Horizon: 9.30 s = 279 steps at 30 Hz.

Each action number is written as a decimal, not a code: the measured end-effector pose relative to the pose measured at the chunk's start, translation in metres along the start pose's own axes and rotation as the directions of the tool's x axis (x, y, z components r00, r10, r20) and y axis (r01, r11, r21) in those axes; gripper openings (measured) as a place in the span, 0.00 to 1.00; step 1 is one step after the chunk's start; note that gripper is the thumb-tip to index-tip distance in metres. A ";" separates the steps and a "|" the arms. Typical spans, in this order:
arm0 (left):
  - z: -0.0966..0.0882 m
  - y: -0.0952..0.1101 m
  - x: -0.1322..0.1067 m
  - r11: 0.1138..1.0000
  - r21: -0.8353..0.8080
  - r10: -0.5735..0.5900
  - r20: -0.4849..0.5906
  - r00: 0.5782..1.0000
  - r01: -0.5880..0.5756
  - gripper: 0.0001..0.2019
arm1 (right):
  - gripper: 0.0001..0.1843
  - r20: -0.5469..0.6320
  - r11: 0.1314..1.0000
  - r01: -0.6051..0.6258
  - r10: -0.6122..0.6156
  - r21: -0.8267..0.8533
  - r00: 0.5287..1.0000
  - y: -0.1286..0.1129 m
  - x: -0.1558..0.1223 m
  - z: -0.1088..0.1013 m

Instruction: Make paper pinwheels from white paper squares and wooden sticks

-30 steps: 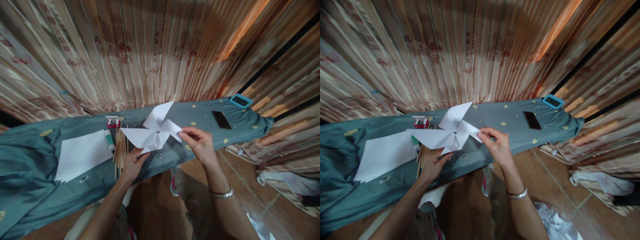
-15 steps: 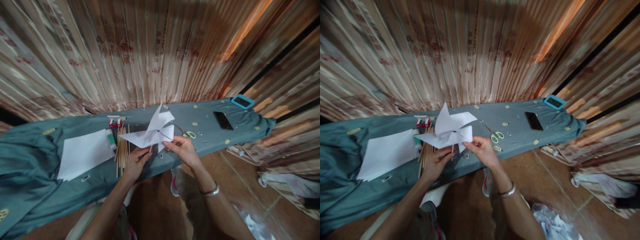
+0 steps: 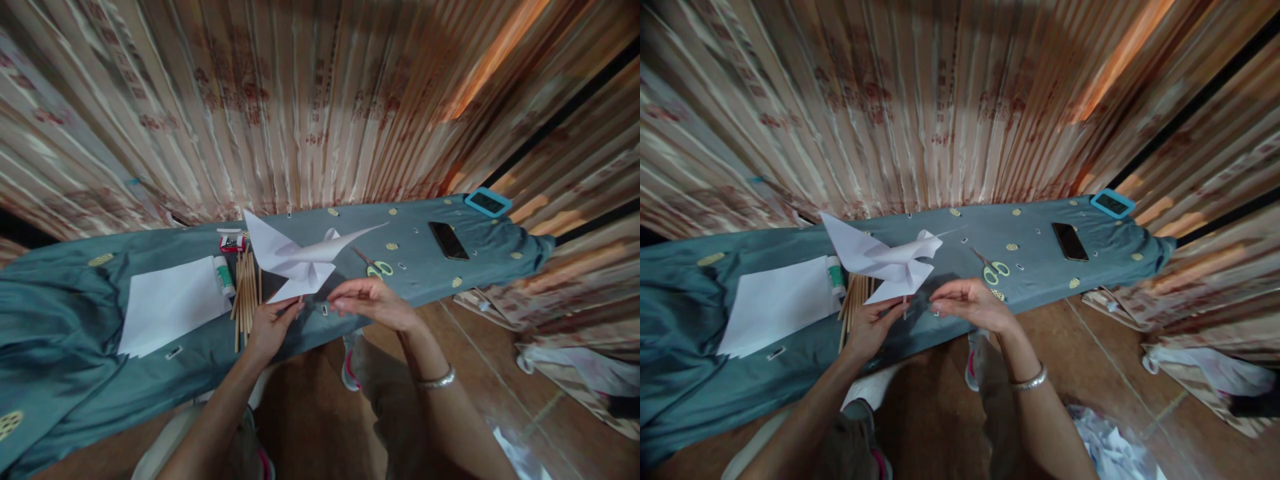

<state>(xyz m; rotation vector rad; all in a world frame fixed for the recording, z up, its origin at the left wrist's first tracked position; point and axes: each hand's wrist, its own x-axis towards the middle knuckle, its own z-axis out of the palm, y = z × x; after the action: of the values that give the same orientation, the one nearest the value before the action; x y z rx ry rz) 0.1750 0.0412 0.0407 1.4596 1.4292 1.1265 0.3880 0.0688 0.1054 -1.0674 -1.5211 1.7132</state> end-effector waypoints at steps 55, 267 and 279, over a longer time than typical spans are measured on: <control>0.003 -0.005 0.000 0.991 -0.049 0.124 0.039 0.992 -0.122 0.10 | 0.24 0.098 0.990 -0.065 0.054 0.122 0.994 0.012 0.015 0.053; 0.007 -0.004 -0.009 0.989 0.009 0.143 0.109 0.984 -0.145 0.09 | 0.18 -0.483 0.939 0.234 -0.088 0.252 0.871 -0.007 0.013 0.013; 0.007 -0.003 -0.009 0.988 -0.020 0.155 0.126 0.980 -0.154 0.09 | 0.19 -0.464 0.933 0.231 -0.081 0.276 0.882 0.000 0.016 0.017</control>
<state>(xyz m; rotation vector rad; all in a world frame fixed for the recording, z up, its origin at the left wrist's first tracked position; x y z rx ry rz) 0.1813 0.0325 0.0353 1.6282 1.2382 1.1109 0.3653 0.0742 0.1028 -1.0377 -0.9662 1.4148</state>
